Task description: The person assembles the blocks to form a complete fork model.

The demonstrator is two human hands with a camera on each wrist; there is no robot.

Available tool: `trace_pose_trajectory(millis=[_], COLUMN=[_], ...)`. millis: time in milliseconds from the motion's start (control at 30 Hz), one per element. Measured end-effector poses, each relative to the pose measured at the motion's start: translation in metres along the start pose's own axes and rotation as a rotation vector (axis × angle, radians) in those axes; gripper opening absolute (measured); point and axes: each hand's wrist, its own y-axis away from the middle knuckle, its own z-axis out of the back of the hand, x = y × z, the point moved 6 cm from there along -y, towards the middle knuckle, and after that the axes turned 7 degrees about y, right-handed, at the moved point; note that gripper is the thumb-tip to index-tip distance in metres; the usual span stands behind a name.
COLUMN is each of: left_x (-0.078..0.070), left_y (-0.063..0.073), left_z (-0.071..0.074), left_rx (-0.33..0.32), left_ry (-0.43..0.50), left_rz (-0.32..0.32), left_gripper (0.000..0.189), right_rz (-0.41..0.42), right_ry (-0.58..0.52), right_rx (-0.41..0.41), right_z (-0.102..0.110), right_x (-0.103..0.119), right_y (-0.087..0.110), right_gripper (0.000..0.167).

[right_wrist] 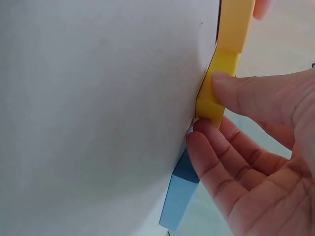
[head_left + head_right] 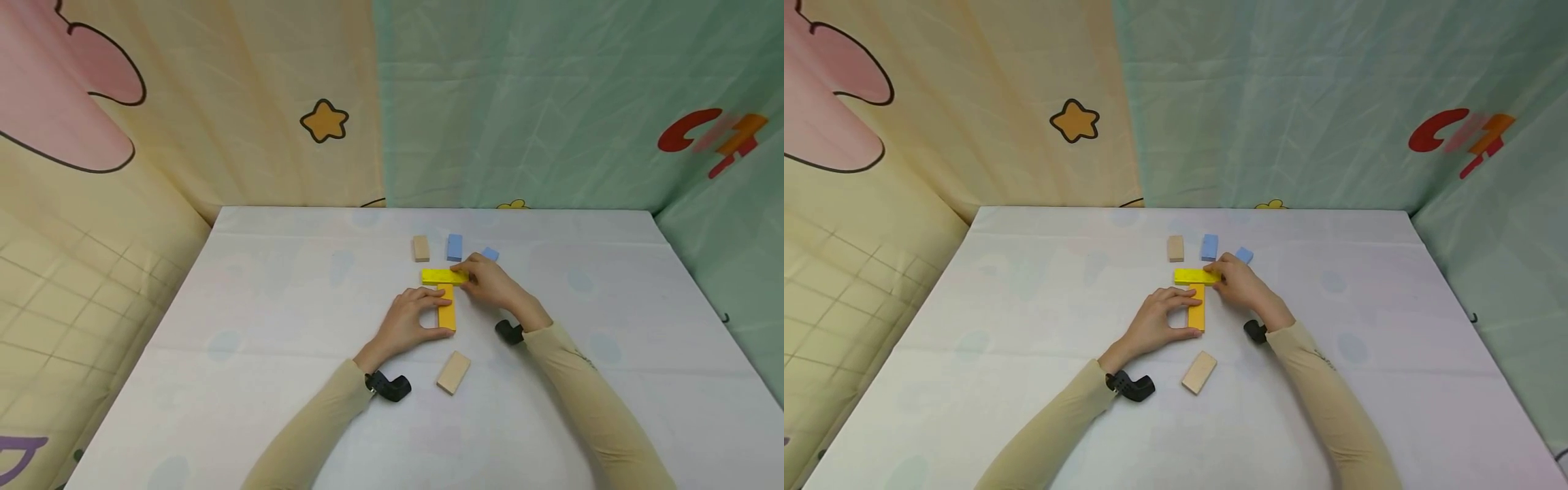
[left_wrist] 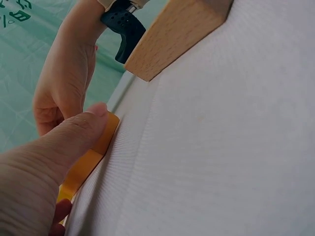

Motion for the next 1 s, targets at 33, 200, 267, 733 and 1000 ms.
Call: trace_pose_trajectory(millis=[33,200,267,733,1000], left_x=[-0.0004,-0.0002,0.0003,0.0006,0.0001], left_y=[-0.0002,-0.0006,-0.0005,-0.0002,-0.0011], left_z=[0.0000,-0.0003,-0.0004,-0.0010,-0.0015], left_rx=[0.000,0.010,0.013,0.003,-0.004], left_ry=[0.000,-0.005,-0.004,0.006,0.006], left_rz=[-0.001,0.008,0.012,0.012,0.011], left_gripper=[0.054,0.054,0.054,0.054,0.054], right_rz=[-0.003,0.000,0.007,0.013,0.015], right_ry=[0.000,0.004,0.008,0.029,0.035], right_rx=[0.000,-0.006,-0.011,-0.009,-0.010], right_z=[0.0001,0.0003,0.0004,-0.0002,-0.0002], right_x=[-0.0002,0.0012,0.0024,0.0041,0.0038], right_y=[0.0003,0.0009,0.0007,0.0009,0.0015], right_gripper=[0.035,0.035,0.034,0.034,0.034])
